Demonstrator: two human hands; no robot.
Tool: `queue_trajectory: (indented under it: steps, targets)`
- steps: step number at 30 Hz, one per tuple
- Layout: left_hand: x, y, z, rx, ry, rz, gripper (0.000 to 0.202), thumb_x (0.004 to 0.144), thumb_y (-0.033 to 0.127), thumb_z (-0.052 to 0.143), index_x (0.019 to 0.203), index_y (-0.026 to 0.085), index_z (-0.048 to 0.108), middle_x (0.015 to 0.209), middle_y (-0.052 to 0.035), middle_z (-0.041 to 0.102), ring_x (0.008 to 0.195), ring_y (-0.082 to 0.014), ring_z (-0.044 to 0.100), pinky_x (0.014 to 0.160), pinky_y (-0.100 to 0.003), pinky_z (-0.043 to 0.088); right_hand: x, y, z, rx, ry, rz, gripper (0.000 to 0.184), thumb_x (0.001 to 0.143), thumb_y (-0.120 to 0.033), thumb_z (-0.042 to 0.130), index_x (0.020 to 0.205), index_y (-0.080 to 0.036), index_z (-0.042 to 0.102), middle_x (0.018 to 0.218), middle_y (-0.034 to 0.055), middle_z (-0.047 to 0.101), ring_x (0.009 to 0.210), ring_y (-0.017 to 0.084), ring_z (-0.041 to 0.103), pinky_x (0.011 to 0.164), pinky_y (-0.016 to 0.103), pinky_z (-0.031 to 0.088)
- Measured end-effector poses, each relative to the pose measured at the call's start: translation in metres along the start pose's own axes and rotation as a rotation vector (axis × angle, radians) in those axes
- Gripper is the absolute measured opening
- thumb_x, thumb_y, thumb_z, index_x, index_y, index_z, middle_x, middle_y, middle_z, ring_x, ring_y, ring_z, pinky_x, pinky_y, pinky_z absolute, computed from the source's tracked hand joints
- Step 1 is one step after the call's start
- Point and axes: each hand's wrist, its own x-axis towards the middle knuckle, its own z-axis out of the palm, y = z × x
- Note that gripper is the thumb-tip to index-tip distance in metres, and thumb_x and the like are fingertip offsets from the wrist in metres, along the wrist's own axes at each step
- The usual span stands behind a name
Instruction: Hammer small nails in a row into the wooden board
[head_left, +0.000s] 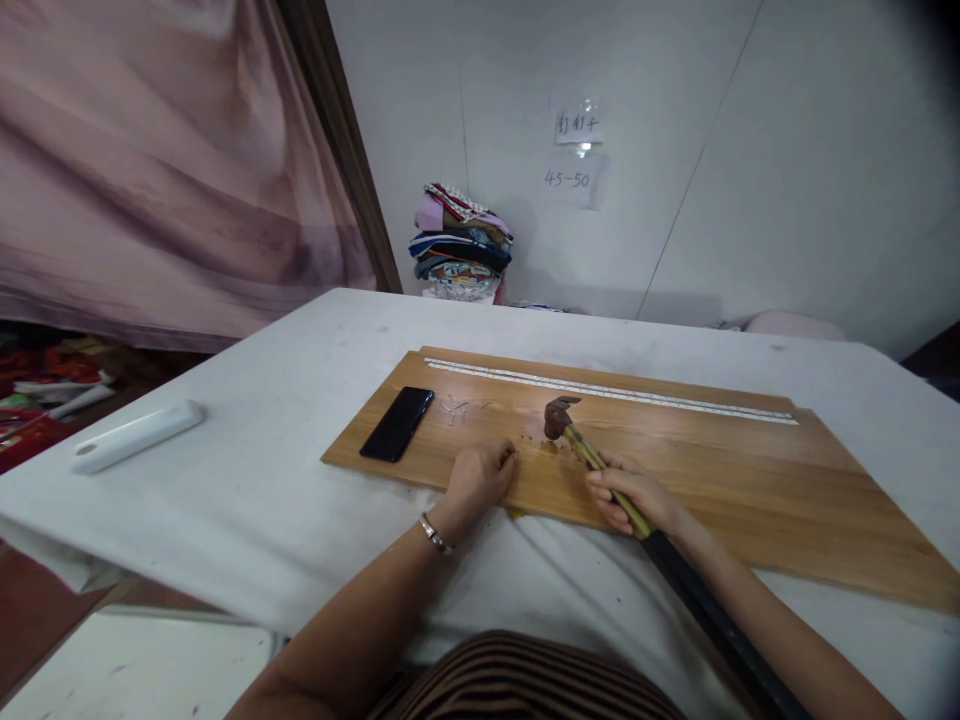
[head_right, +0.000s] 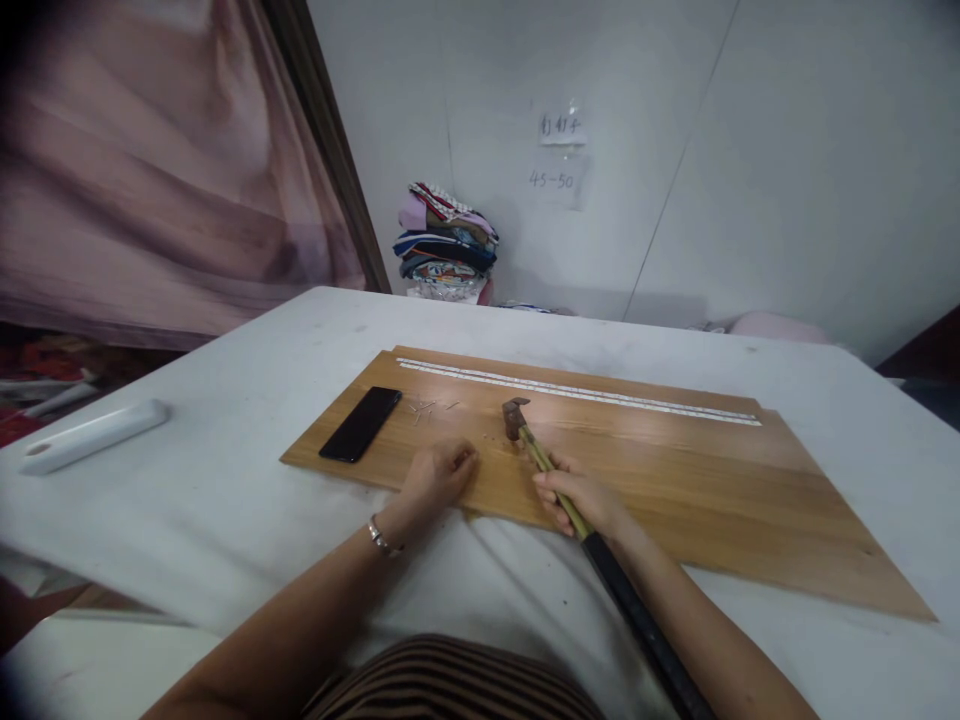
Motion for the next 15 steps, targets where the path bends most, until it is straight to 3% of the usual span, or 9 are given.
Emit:
queue_trajectory:
  steps: [9,15]
  targets:
    - [0.0002,-0.0035,0.0024,-0.008,0.008,0.013,0.022,0.09,0.03,0.047,0.089,0.022,0.067,0.088,-0.0034,0.072,0.08,-0.0167,0.064,0.071,-0.025,0.042,0.0009,-0.0006,0.0002,0.009,0.002,0.023,0.037,0.069,-0.034,0.069,0.098,-0.022,0.049,0.054,-0.011,0.047,0.028,0.004,0.036,0.025,0.014,0.029]
    - [0.0001,-0.0008,-0.0001,-0.01,-0.007,-0.002,0.022,0.09,0.03,0.047,0.09,0.021,0.068,0.087,-0.0039,0.072,0.079,-0.0163,0.064,0.071,-0.025,0.043,-0.0025,-0.0023,0.0019,-0.012,0.015,-0.02,0.043,0.072,-0.034,0.068,0.11,-0.022,0.05,0.052,-0.0122,0.045,0.028,0.004,0.036,0.026,0.014,0.029]
